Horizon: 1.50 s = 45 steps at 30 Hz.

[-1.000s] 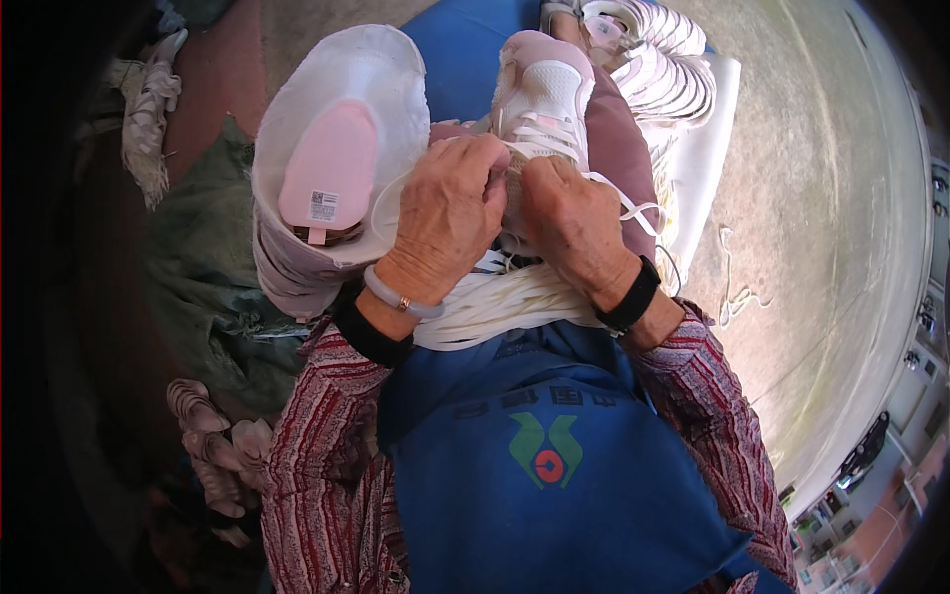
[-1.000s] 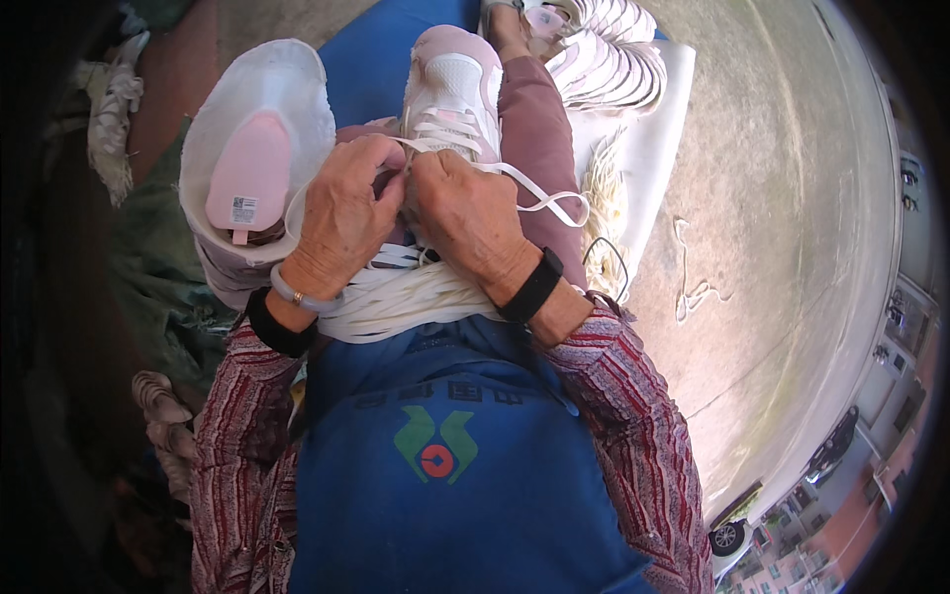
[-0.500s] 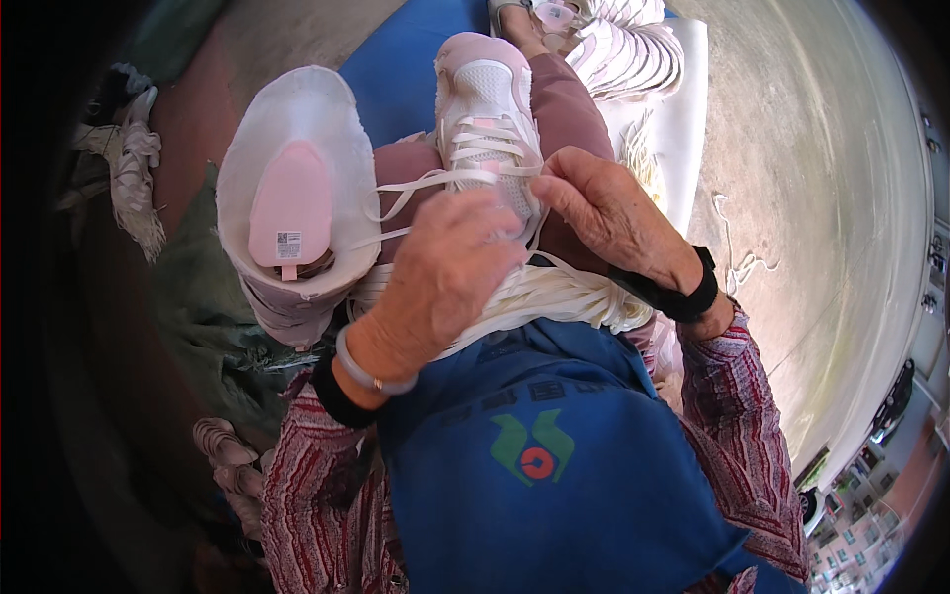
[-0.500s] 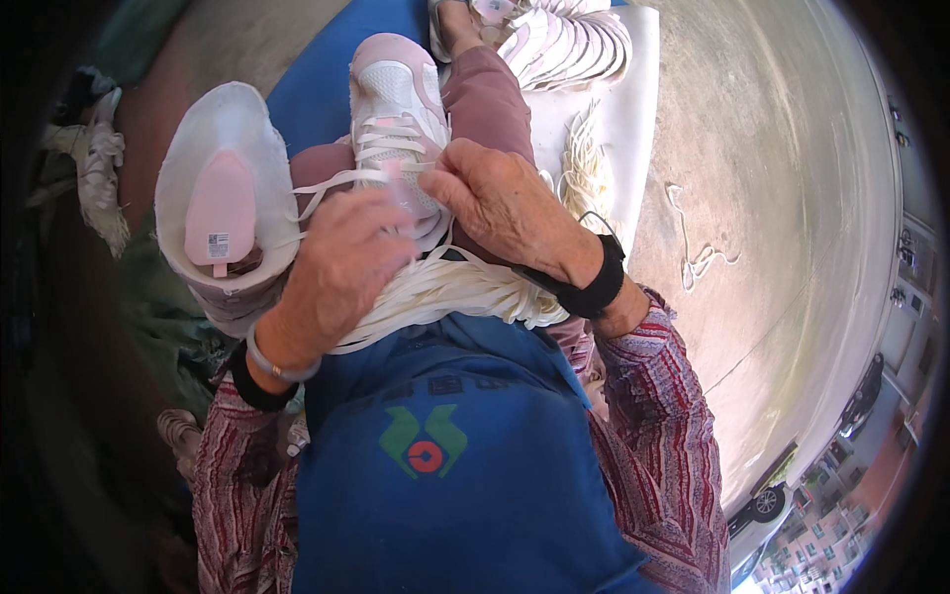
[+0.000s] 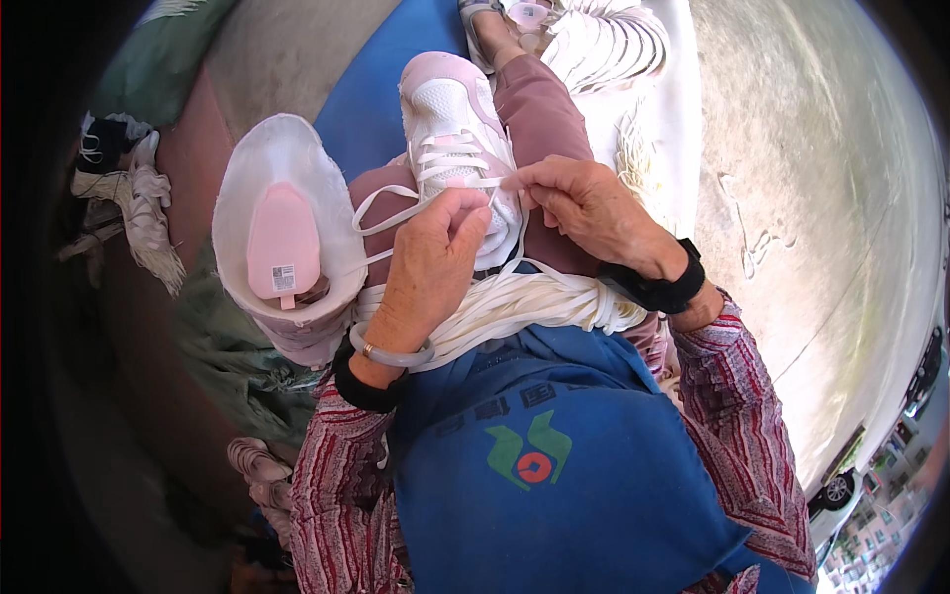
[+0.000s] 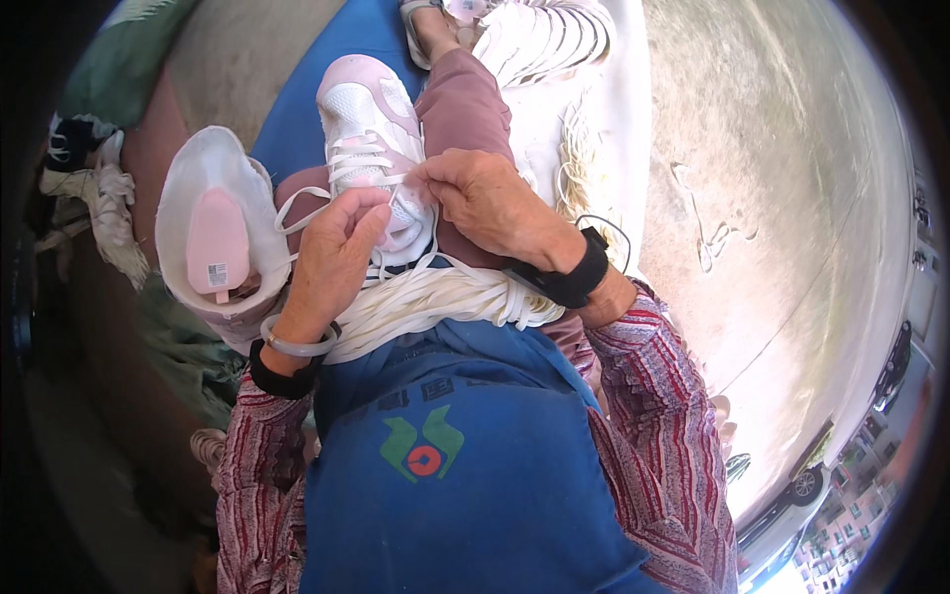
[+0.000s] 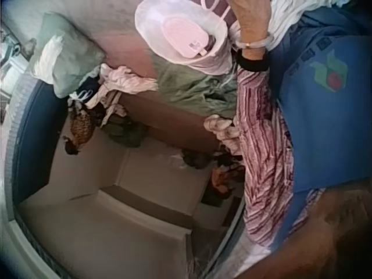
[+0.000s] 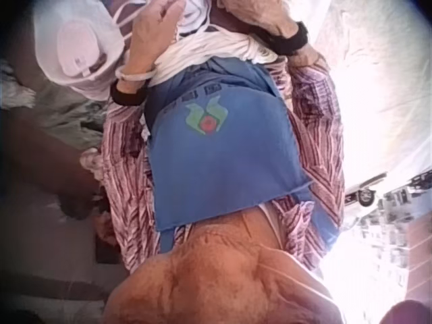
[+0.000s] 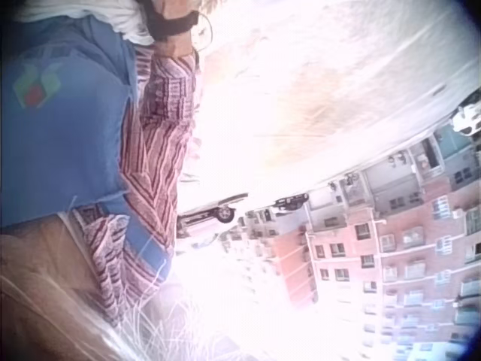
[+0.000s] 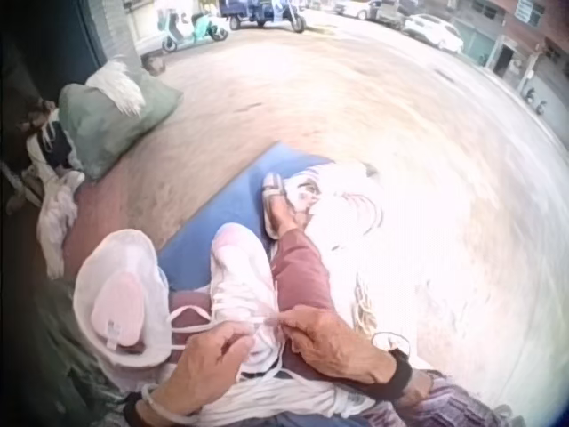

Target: Insert and thread laces through the eyelets of a shoe upper.

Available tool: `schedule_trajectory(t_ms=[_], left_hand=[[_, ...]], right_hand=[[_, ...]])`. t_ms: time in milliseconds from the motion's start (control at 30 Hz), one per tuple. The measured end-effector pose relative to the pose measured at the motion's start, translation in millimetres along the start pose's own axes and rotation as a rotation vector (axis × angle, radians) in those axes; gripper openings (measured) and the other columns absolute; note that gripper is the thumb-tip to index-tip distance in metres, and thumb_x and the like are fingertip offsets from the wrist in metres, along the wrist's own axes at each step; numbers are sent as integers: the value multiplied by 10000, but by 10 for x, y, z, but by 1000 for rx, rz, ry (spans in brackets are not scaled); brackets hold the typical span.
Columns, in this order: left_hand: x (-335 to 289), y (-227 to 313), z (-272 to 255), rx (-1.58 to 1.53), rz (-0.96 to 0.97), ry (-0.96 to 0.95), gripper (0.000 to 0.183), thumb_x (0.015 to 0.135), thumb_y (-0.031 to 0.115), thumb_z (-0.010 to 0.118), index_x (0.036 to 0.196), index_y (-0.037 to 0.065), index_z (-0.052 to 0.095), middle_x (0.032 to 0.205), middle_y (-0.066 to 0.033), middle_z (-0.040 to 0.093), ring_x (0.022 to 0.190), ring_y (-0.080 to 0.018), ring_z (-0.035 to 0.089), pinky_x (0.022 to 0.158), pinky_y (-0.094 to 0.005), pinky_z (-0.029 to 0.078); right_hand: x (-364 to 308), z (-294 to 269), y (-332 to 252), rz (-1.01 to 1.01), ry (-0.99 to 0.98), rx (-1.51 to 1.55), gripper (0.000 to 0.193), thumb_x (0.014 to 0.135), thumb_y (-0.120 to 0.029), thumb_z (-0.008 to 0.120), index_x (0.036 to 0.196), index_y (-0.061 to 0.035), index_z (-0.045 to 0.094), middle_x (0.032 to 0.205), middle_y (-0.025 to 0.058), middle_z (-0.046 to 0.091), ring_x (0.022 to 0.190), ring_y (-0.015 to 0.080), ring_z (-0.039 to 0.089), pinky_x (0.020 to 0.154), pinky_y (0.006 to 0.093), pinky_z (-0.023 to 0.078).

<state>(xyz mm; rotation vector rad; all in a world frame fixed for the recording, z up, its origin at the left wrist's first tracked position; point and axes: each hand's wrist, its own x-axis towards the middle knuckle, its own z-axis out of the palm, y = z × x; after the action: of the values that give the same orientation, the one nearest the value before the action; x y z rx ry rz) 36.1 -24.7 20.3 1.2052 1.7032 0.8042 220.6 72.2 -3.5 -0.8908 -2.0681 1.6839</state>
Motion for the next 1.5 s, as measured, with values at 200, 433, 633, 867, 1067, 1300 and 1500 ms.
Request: schedule_trajectory(t_ms=[200, 433, 633, 867, 1067, 1300, 1500], left_hand=[[131, -27, 76, 187, 4, 51, 206, 932, 174, 578, 974, -11, 659, 713, -176, 652, 621, -245, 639, 616, -343, 496], [201, -76, 43, -62, -130, 16, 198, 898, 122, 613, 1023, -15, 684, 727, -105, 679, 634, -93, 609, 588, -267, 487], [210, -117, 130, -130, -153, 66, 186, 880, 97, 628, 1022, -5, 690, 739, -59, 670, 619, -61, 576, 559, -239, 470], [185, -114, 152, -175, -150, 81, 190, 876, 96, 628, 1029, 4, 693, 711, -48, 660, 598, -63, 566, 549, -244, 470], [190, -130, 151, -64, -54, 99, 196, 865, 105, 634, 1035, 28, 695, 701, -107, 671, 580, -115, 615, 552, -274, 488], [212, -28, 109, 59, -31, 80, 186, 868, 125, 640, 1019, 30, 695, 663, -142, 660, 550, -188, 643, 557, -312, 498], [263, -34, 110, 122, -3, 79, 196, 860, 149, 643, 1006, 29, 694, 720, -190, 669, 631, -283, 673, 596, -382, 514]], right_hand=[[1, 20, -94, 135, 88, -231, 178, 938, -42, 539, 1084, -8, 635, 775, 67, 635, 654, 139, 604, 599, 276, 496], [8, 41, -52, 4, 88, -77, 83, 944, -48, 553, 979, 13, 597, 781, 111, 648, 673, 198, 658, 614, 295, 522], [90, 110, 10, -62, 199, -293, 86, 903, -73, 585, 918, -5, 635, 799, 129, 627, 707, 288, 638, 641, 373, 503], [136, 141, 0, -167, 291, -354, 93, 855, -124, 628, 869, -39, 664, 784, 130, 593, 747, 338, 616, 671, 429, 488], [129, 121, 1, -187, 243, -486, 73, 827, -78, 621, 813, -9, 641, 793, 149, 592, 725, 345, 620, 659, 437, 495], [210, 116, -17, -281, 166, -516, 86, 759, -20, 612, 825, 21, 576, 792, 190, 596, 741, 371, 630, 646, 440, 512], [233, 174, -49, -297, 165, -499, 224, 780, -2, 585, 968, 0, 464, 814, 210, 606, 745, 407, 623, 635, 449, 503]])
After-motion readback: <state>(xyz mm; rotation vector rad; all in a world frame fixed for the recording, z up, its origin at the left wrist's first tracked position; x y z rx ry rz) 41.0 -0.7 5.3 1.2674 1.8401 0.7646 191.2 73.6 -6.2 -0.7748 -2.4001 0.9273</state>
